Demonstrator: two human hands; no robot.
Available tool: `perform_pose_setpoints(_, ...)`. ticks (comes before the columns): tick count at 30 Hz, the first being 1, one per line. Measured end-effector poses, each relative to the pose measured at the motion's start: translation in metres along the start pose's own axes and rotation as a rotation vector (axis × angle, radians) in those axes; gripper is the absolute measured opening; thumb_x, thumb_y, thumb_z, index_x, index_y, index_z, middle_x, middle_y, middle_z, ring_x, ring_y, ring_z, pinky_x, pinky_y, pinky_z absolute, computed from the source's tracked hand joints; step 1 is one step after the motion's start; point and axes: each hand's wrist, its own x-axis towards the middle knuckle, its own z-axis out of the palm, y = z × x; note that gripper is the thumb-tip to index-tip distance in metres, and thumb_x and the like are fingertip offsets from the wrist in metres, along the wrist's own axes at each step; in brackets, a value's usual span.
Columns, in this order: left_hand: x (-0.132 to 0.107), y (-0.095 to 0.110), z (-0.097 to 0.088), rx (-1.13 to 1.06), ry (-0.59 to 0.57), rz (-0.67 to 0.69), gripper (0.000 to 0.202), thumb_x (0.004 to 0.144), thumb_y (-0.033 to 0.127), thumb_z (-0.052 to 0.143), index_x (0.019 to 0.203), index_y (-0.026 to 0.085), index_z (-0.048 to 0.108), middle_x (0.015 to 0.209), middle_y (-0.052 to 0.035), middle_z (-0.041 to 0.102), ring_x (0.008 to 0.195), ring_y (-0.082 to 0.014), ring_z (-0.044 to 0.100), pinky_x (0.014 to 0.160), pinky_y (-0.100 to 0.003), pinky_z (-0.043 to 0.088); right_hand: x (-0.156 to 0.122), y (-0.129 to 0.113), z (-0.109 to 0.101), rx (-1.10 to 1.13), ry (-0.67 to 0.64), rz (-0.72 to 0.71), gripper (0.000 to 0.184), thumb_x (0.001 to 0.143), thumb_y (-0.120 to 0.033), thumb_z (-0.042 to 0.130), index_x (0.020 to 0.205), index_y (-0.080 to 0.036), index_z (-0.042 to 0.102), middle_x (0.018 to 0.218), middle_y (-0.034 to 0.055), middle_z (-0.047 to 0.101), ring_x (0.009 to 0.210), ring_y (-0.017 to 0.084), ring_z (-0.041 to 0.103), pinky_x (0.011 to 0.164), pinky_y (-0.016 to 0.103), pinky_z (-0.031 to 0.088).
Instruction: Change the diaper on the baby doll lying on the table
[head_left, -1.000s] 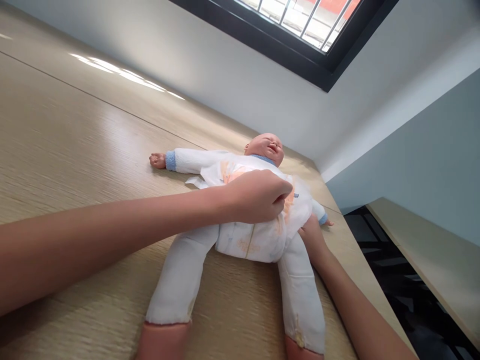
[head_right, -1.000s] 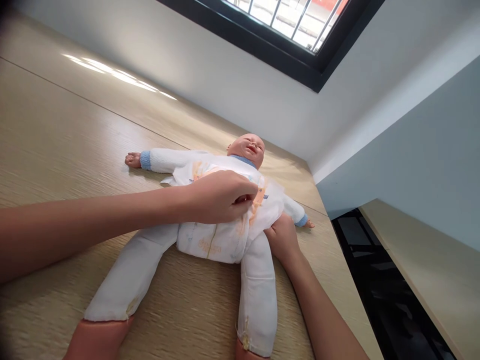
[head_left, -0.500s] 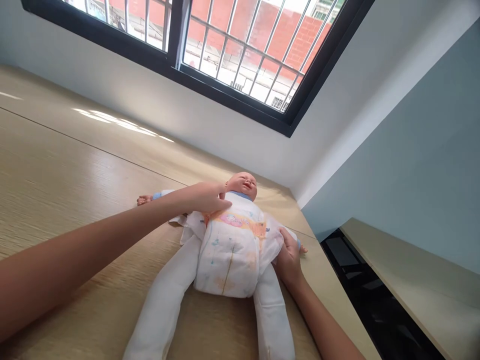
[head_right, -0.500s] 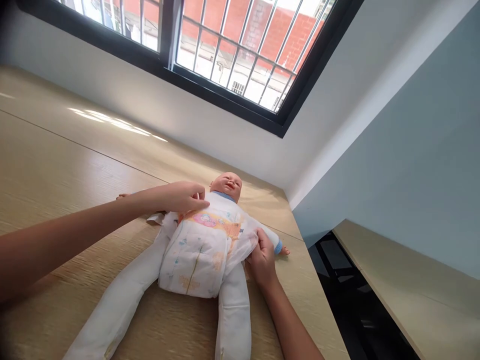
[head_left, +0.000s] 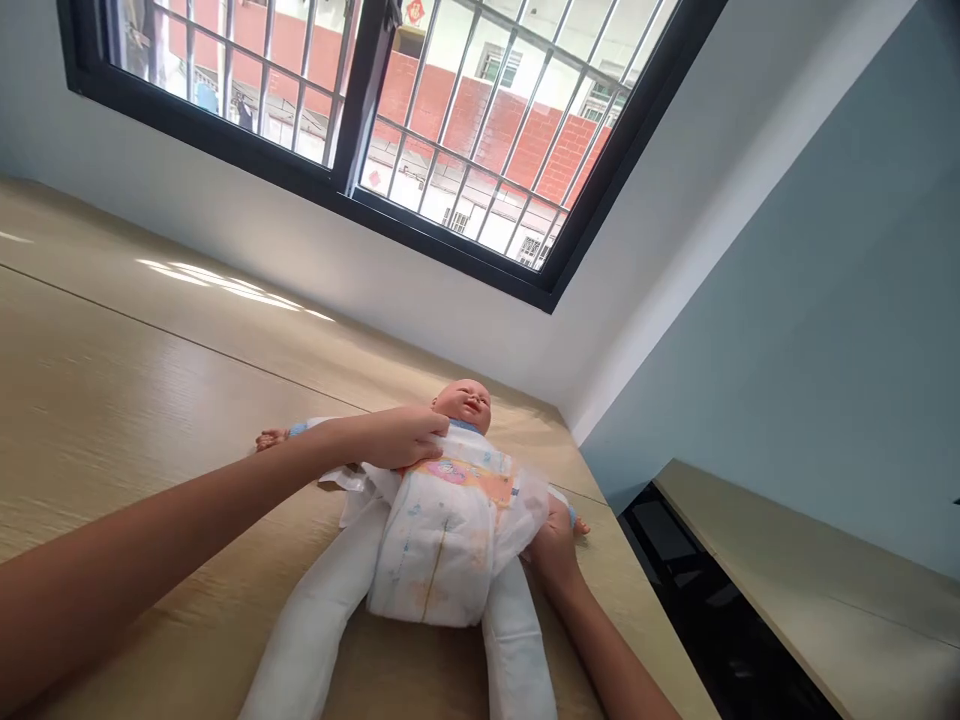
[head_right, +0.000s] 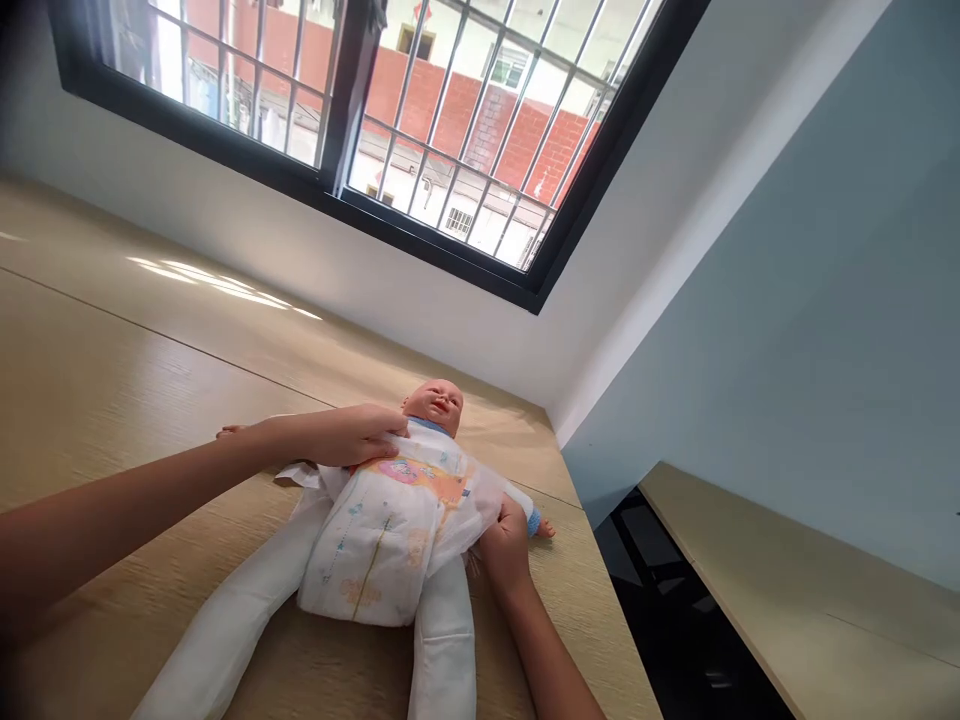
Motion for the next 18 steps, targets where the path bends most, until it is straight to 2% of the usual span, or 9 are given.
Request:
perform_pose_setpoints(3,0.002,-0.003,0.005,0.071,0.024,-0.037,0.012,0.086,0.025,0.048,0.076,0.019,0.05,0.069,0.0007,0.056,0.063,-0.015,0.047,0.057,-0.026,0.027,0.001,0.004,-0.011,-0.197,-0.032,-0.024,0.02,0.083,-0.027,0.047,0.069,-0.017,0.057,0.069,0.0012,0.061,0.07,0.016,0.051,0.064,0.025,0.038)
perform_pose_setpoints(7,0.005,-0.003,0.016,0.187,0.135,-0.051,0.013,0.08,0.019,0.05,0.068,0.02,0.046,0.064,-0.0001,0.052,0.062,-0.0161,0.045,0.057,-0.029,0.026,-0.002,-0.001,-0.024,-0.471,-0.112,-0.058,0.02,0.084,-0.025,0.05,0.066,-0.017,0.053,0.067,-0.0002,0.06,0.065,0.014,0.048,0.061,0.025,0.029)
perform_pose_setpoints(10,0.004,0.009,0.022,0.225,0.19,-0.077,0.005,0.079,0.016,0.051,0.076,0.019,0.053,0.08,-0.0038,0.061,0.074,-0.0194,0.054,0.062,-0.028,0.034,-0.007,-0.007,-0.031,-0.475,-0.2,-0.056,0.02,0.083,-0.028,0.056,0.066,-0.018,0.052,0.067,-0.0012,0.058,0.064,0.013,0.048,0.059,0.024,0.028)
perform_pose_setpoints(12,0.003,0.022,0.023,0.263,0.238,-0.008,0.011,0.08,0.014,0.052,0.087,0.019,0.058,0.098,-0.0072,0.064,0.09,-0.023,0.057,0.073,-0.03,0.041,-0.008,-0.009,-0.033,-0.449,-0.268,-0.035,0.018,0.079,-0.028,0.062,0.068,-0.018,0.054,0.067,-0.0016,0.058,0.064,0.013,0.049,0.057,0.023,0.028)
perform_pose_setpoints(14,0.003,0.035,0.022,0.309,0.211,0.116,0.014,0.083,0.013,0.051,0.089,0.02,0.061,0.102,-0.0074,0.064,0.095,-0.024,0.057,0.08,-0.032,0.042,-0.009,-0.011,-0.034,-0.441,-0.31,0.023,0.015,0.077,-0.025,0.063,0.068,-0.017,0.054,0.066,-0.0017,0.058,0.063,0.013,0.049,0.056,0.023,0.027)
perform_pose_setpoints(15,0.003,0.041,0.021,0.316,0.162,0.154,0.014,0.083,0.012,0.05,0.085,0.02,0.061,0.098,-0.0064,0.065,0.092,-0.023,0.058,0.079,-0.031,0.042,-0.009,-0.012,-0.034,-0.447,-0.319,0.055,0.015,0.076,-0.024,0.062,0.067,-0.017,0.054,0.065,-0.0017,0.059,0.062,0.012,0.049,0.056,0.023,0.027)
perform_pose_setpoints(18,0.003,0.055,0.016,0.281,0.047,0.124,0.018,0.081,0.01,0.049,0.075,0.02,0.062,0.082,-0.0027,0.067,0.074,-0.0182,0.059,0.067,-0.029,0.04,-0.011,-0.017,-0.034,-0.479,-0.314,0.11,0.014,0.077,-0.021,0.059,0.065,-0.017,0.054,0.065,-0.0009,0.06,0.062,0.012,0.05,0.058,0.024,0.027)
